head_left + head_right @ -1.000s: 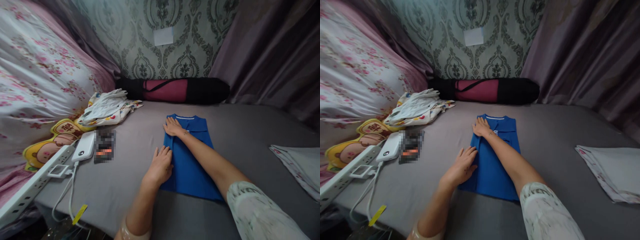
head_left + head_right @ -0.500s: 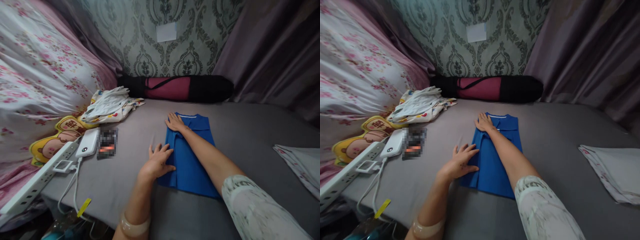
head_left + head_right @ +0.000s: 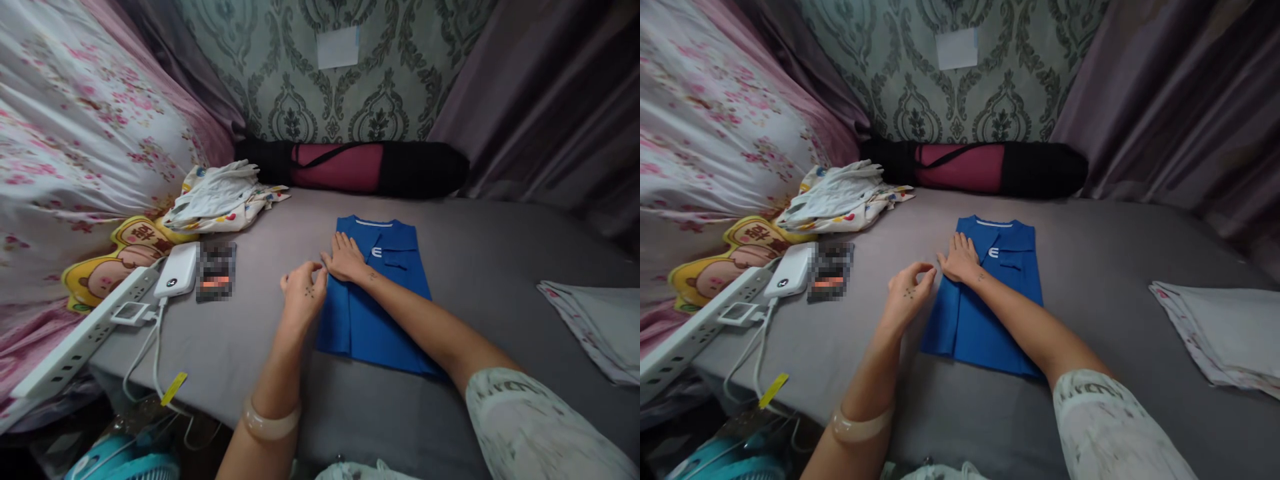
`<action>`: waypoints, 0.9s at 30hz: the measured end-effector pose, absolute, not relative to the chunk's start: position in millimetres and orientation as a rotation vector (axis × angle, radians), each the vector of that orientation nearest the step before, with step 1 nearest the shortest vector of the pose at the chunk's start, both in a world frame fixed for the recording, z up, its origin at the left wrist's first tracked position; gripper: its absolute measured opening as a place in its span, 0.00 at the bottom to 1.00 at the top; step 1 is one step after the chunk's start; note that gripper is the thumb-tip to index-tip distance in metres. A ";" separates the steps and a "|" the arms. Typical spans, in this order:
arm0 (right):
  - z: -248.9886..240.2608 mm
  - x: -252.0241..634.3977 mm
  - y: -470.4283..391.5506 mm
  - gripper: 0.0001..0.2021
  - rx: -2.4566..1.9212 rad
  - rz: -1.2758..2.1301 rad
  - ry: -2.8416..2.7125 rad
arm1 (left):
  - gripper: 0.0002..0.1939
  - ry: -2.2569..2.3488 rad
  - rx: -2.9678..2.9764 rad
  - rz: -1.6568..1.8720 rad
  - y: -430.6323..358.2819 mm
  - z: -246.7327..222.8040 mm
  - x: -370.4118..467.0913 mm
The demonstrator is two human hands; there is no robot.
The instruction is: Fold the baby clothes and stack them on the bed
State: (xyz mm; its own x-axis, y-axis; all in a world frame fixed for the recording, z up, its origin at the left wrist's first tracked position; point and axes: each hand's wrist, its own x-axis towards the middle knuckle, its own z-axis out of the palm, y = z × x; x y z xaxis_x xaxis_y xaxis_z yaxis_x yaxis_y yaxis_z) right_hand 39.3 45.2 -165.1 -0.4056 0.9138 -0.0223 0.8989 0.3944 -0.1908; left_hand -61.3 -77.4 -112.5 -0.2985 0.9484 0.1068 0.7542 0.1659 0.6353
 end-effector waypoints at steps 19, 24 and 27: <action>-164.8 35.0 -13.8 0.36 -1.387 0.186 -2.604 | 0.14 2.132 1.397 1.139 -64.3 -125.1 -82.5; -157.1 39.9 -45.0 0.37 -1.318 0.328 -2.681 | 0.14 2.140 1.335 1.227 -63.6 -126.4 -87.5; -158.9 40.3 -58.7 0.37 -1.303 0.389 -2.729 | 0.14 2.137 1.324 1.245 -63.8 -126.7 -88.1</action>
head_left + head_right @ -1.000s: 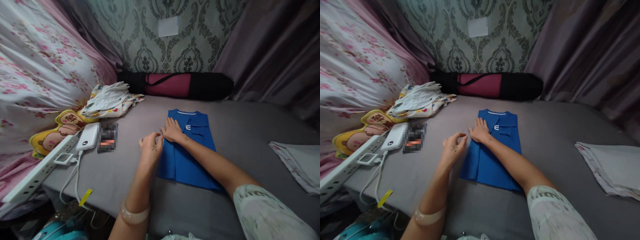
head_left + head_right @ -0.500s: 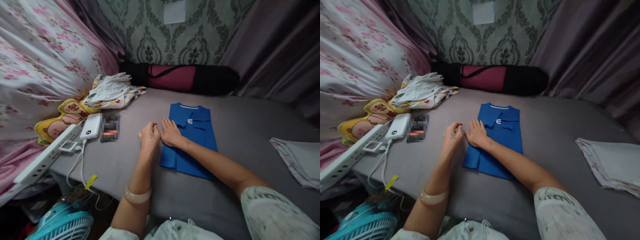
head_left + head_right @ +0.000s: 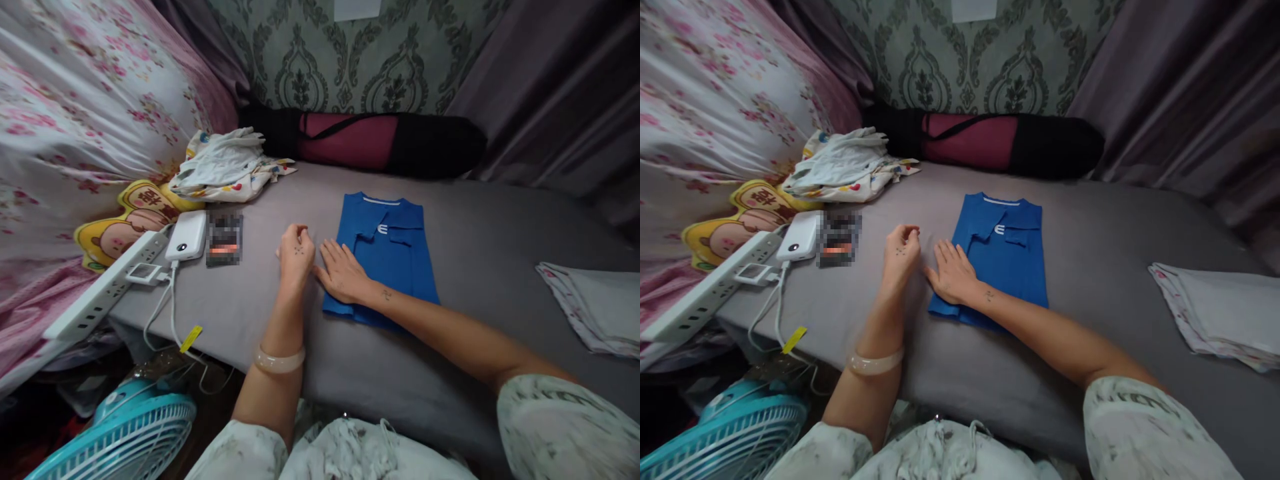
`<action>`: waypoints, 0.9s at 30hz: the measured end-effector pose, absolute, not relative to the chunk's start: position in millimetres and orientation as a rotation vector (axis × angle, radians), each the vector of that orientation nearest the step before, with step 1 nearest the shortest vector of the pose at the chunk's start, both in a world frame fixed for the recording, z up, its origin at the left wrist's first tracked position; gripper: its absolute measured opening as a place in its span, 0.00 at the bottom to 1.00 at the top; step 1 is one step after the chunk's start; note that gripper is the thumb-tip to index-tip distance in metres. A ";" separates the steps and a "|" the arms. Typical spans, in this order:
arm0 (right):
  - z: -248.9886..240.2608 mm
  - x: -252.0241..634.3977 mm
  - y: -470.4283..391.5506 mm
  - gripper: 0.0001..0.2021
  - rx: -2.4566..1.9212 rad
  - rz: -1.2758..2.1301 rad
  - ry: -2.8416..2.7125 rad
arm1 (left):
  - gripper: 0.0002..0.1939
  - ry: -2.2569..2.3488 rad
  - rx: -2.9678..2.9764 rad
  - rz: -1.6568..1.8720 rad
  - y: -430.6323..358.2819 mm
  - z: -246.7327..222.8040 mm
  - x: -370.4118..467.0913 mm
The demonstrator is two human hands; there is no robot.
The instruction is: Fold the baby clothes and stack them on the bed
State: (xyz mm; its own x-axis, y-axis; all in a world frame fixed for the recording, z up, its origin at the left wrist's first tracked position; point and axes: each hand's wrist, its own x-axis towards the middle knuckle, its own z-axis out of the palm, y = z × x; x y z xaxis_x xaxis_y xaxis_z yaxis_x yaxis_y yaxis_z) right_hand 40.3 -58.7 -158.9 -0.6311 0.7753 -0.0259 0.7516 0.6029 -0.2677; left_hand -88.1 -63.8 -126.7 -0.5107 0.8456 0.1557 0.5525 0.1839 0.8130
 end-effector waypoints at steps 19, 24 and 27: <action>-144.3 51.3 -123.0 0.33 -1.055 0.524 -2.746 | 0.14 2.077 1.383 1.315 -64.5 -128.2 -88.6; -133.7 57.1 -102.8 0.27 -1.008 0.746 -2.642 | 0.14 2.039 1.393 1.319 -63.3 -130.4 -87.5; -129.5 65.0 -69.2 0.25 -1.174 0.633 -2.475 | 0.15 2.020 1.420 1.296 -62.2 -131.9 -82.3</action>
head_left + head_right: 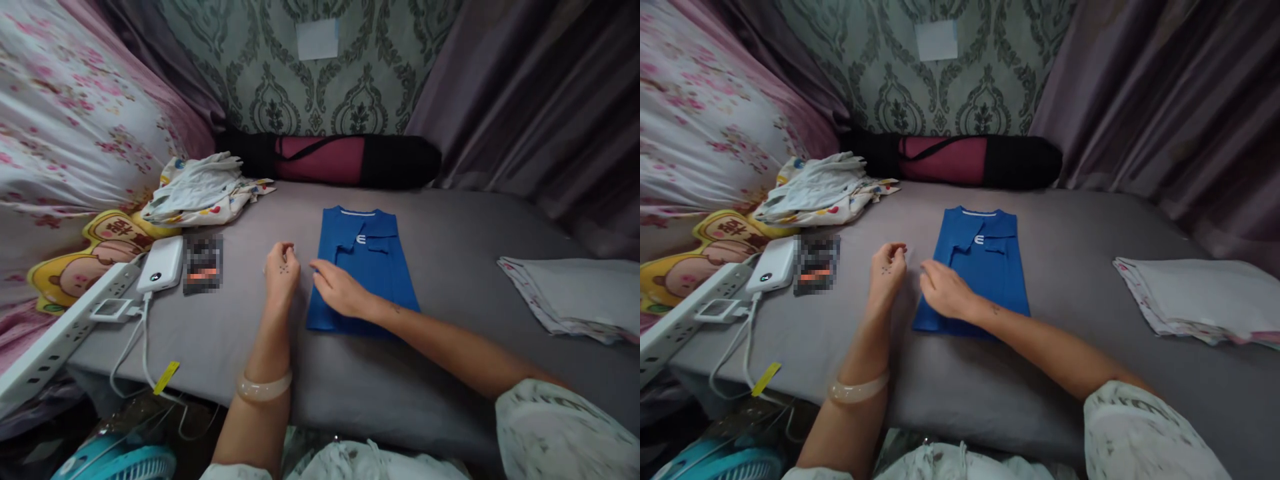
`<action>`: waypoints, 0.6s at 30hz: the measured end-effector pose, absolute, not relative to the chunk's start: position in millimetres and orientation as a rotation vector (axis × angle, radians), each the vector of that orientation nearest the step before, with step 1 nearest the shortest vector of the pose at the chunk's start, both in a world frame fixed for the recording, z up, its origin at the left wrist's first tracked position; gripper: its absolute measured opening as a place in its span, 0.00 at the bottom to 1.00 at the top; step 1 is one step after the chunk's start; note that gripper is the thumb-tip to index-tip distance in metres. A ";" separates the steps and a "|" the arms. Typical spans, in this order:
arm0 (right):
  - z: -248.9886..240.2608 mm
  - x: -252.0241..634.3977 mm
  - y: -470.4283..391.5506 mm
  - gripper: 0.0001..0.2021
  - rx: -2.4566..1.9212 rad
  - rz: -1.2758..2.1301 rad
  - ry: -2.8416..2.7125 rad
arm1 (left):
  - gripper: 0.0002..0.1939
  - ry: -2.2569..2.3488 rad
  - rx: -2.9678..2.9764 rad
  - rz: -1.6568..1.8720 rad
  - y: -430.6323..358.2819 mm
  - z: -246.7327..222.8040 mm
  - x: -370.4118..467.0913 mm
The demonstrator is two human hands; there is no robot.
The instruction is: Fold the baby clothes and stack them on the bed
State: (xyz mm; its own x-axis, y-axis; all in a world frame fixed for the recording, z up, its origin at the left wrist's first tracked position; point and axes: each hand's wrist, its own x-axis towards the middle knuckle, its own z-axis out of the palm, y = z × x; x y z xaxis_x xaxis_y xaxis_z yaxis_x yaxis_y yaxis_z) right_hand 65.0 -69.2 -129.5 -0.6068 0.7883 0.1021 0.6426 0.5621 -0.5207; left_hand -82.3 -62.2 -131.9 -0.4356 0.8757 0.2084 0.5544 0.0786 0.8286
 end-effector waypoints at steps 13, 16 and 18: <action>-153.9 85.2 26.5 0.31 -1.595 0.407 -2.555 | 0.15 1.819 1.892 0.948 -67.6 -142.1 -45.0; -141.8 96.2 48.7 0.24 -1.633 0.357 -2.393 | 0.15 1.796 1.976 0.904 -69.2 -144.1 -42.4; -136.8 104.4 65.1 0.22 -1.801 0.255 -2.209 | 0.15 1.786 2.007 0.844 -70.4 -143.9 -40.3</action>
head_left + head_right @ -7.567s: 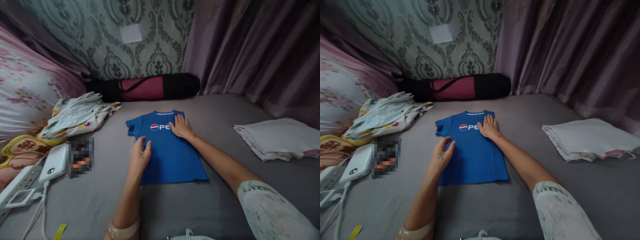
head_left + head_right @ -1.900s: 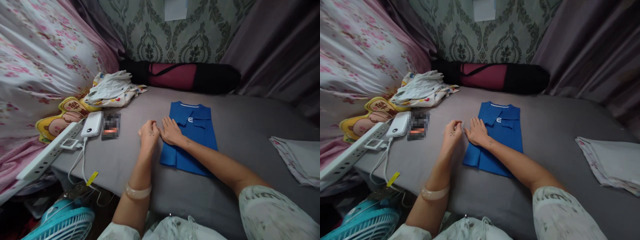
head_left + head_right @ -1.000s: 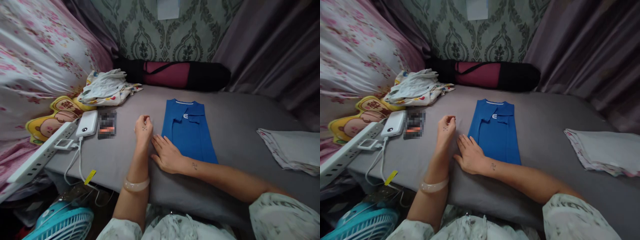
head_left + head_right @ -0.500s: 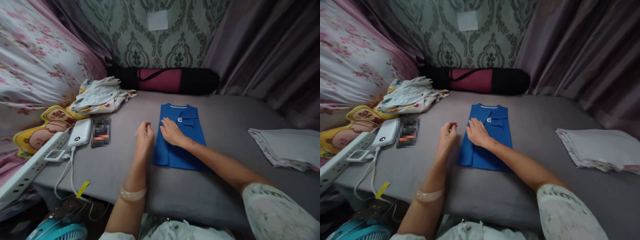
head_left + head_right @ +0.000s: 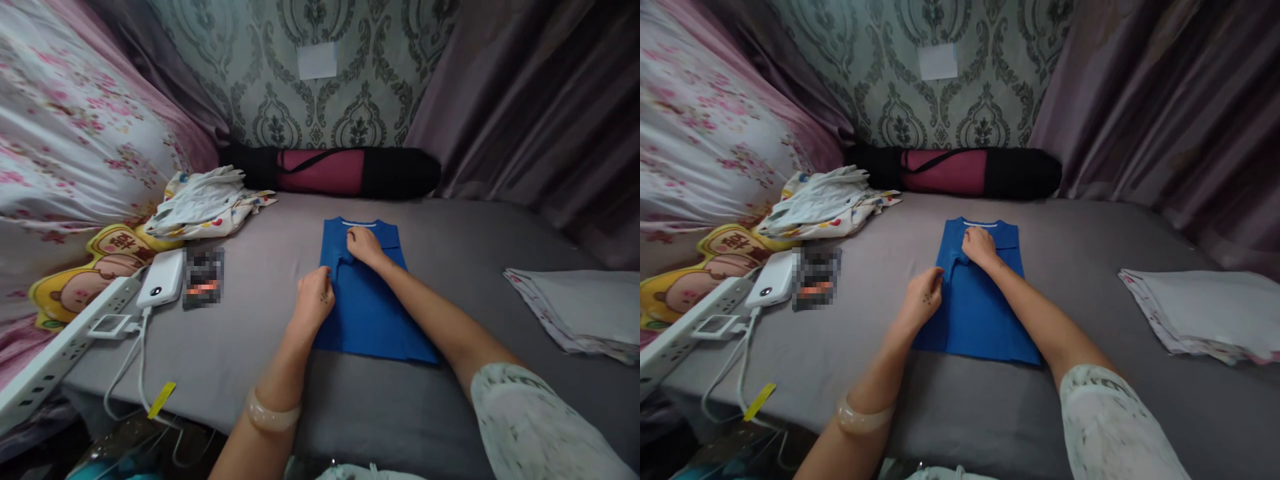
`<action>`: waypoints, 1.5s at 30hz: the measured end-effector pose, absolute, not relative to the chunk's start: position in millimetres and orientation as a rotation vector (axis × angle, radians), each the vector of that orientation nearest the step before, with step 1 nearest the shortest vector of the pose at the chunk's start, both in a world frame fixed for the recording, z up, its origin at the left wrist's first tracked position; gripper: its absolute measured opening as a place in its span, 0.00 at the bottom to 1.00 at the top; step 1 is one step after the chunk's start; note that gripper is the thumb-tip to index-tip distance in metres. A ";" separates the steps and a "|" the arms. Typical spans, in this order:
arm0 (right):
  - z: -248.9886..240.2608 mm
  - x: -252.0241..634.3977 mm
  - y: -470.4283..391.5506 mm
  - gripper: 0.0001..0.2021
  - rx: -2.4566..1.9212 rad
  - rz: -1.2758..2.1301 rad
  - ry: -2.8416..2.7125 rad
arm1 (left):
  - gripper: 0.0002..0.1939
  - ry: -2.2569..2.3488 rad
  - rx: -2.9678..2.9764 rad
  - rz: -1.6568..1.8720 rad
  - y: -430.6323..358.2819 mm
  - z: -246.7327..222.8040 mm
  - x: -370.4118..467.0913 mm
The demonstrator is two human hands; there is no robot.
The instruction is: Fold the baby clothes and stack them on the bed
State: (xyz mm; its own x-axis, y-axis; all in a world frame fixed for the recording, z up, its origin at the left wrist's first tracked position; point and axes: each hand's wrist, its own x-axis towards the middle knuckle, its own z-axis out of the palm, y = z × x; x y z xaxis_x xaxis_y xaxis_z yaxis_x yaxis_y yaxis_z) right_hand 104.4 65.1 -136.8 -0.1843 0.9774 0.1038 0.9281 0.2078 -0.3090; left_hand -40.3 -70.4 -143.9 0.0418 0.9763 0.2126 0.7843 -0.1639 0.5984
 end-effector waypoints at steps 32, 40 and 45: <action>-138.5 82.5 85.4 0.14 -1.660 0.164 -2.215 | 0.10 1.808 2.082 0.725 -71.2 -150.1 -37.7; -139.4 74.9 67.1 0.16 -1.653 0.061 -2.417 | 0.09 1.813 2.096 0.669 -72.4 -144.8 -37.4; -137.7 76.2 70.2 0.18 -1.614 0.135 -2.474 | 0.09 1.824 2.085 0.666 -73.0 -144.7 -36.9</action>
State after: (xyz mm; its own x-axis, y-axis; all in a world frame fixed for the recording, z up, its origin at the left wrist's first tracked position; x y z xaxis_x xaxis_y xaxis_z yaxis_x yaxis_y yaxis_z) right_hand 76.2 70.2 -137.7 -0.3926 0.9138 0.1040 0.8971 0.4054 -0.1759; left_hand -36.9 -73.0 -144.7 0.0907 0.9845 0.1502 0.8498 -0.1551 0.5037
